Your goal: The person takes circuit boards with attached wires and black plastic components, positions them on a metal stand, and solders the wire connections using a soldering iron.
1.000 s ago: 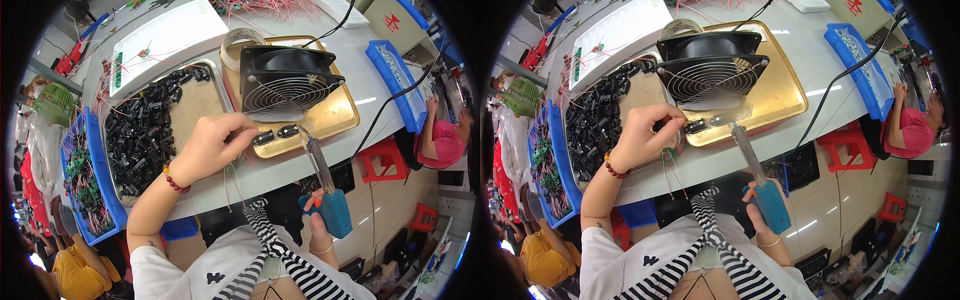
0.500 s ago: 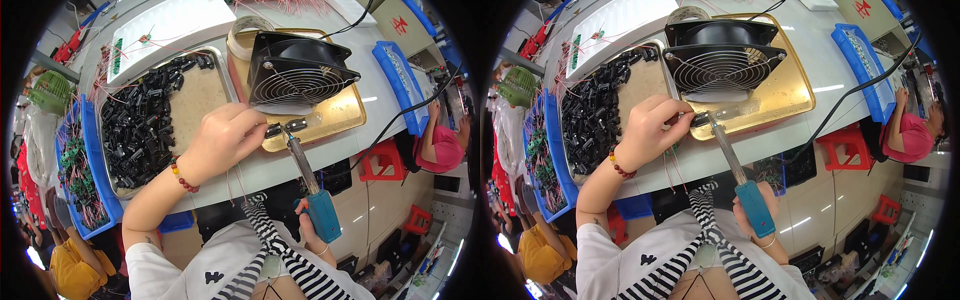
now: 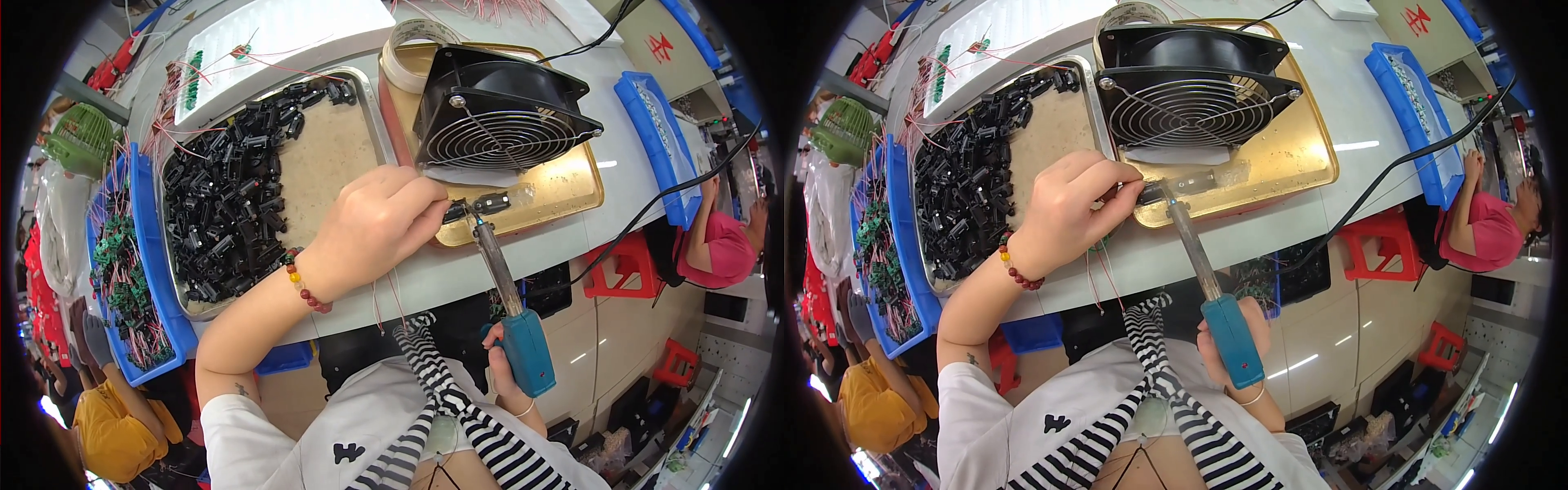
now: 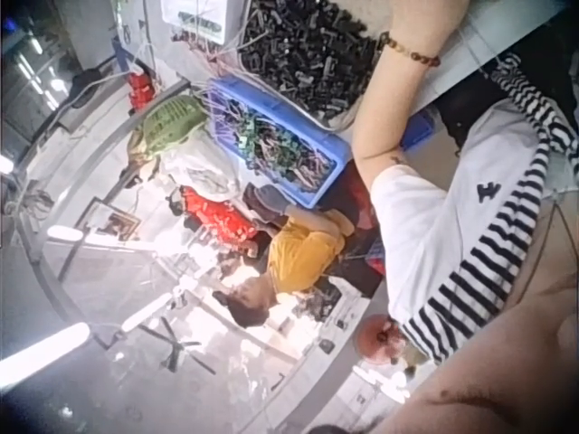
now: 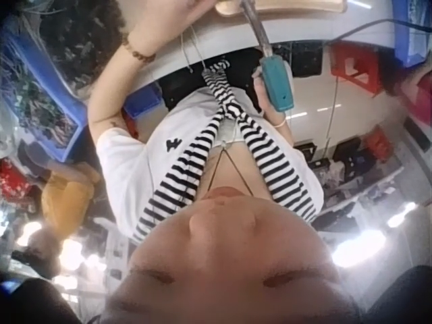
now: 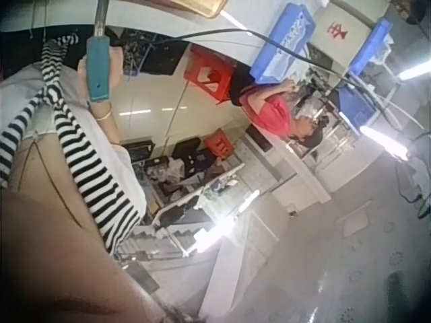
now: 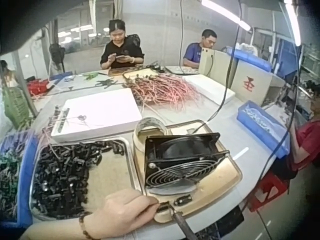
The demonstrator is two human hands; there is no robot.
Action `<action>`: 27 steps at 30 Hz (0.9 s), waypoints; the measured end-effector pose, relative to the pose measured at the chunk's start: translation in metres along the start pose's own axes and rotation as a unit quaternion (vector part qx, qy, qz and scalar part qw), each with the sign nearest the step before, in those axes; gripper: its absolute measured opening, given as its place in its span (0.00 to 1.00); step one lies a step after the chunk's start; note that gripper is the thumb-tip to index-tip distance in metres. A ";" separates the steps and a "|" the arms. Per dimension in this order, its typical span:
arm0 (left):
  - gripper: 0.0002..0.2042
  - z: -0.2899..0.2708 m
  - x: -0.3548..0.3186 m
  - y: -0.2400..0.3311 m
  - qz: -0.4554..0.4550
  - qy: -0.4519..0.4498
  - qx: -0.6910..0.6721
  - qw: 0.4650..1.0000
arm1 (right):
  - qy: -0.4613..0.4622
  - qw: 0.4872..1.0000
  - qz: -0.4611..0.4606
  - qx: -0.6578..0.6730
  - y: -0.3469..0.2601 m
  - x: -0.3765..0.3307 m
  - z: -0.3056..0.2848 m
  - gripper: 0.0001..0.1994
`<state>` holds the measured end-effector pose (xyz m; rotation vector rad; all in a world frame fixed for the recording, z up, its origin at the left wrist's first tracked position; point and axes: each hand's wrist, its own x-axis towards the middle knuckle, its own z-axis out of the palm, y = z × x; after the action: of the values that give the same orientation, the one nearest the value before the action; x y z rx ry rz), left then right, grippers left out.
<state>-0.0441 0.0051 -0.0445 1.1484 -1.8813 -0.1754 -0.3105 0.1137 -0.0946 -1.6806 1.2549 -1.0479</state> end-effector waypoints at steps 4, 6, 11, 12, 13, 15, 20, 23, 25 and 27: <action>0.04 0.000 0.000 -0.001 0.007 -0.008 0.008 1.000 | 0.005 1.000 -0.018 -0.001 0.004 -0.002 0.000 0.09; 0.04 0.000 0.000 -0.002 0.010 -0.007 0.010 1.000 | 0.008 1.000 -0.027 -0.001 0.004 0.000 0.001 0.10; 0.04 0.000 0.001 -0.001 0.015 -0.005 0.014 1.000 | 0.008 0.997 -0.044 -0.058 0.017 -0.007 -0.002 0.12; 0.04 0.000 0.001 -0.001 0.014 -0.005 0.014 1.000 | 0.007 0.997 -0.051 -0.062 0.013 -0.004 -0.001 0.12; 0.04 0.000 0.001 -0.001 0.014 -0.007 0.017 1.000 | 0.007 0.996 -0.057 -0.065 0.008 -0.001 0.000 0.13; 0.04 0.000 0.000 -0.001 0.013 -0.008 0.019 1.000 | 0.006 0.997 -0.055 -0.055 -0.004 0.007 0.001 0.13; 0.04 0.000 0.000 -0.002 0.020 -0.010 0.021 1.000 | 0.016 0.997 -0.033 -0.075 0.007 0.000 0.000 0.12; 0.05 -0.003 0.001 0.001 0.015 -0.028 0.022 0.999 | -0.007 0.995 -0.040 -0.092 0.008 0.000 -0.001 0.11; 0.05 -0.003 0.001 0.001 0.014 -0.032 0.022 0.999 | 0.008 1.000 0.001 0.021 -0.004 0.006 0.002 0.11; 0.05 -0.004 0.001 0.001 0.013 -0.035 0.024 0.999 | 0.004 1.000 -0.001 0.017 -0.004 0.006 0.002 0.11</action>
<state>-0.0420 0.0060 -0.0414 1.1625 -1.9707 -0.1584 -0.3061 0.1086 -0.0906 -1.6539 1.2341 -1.0731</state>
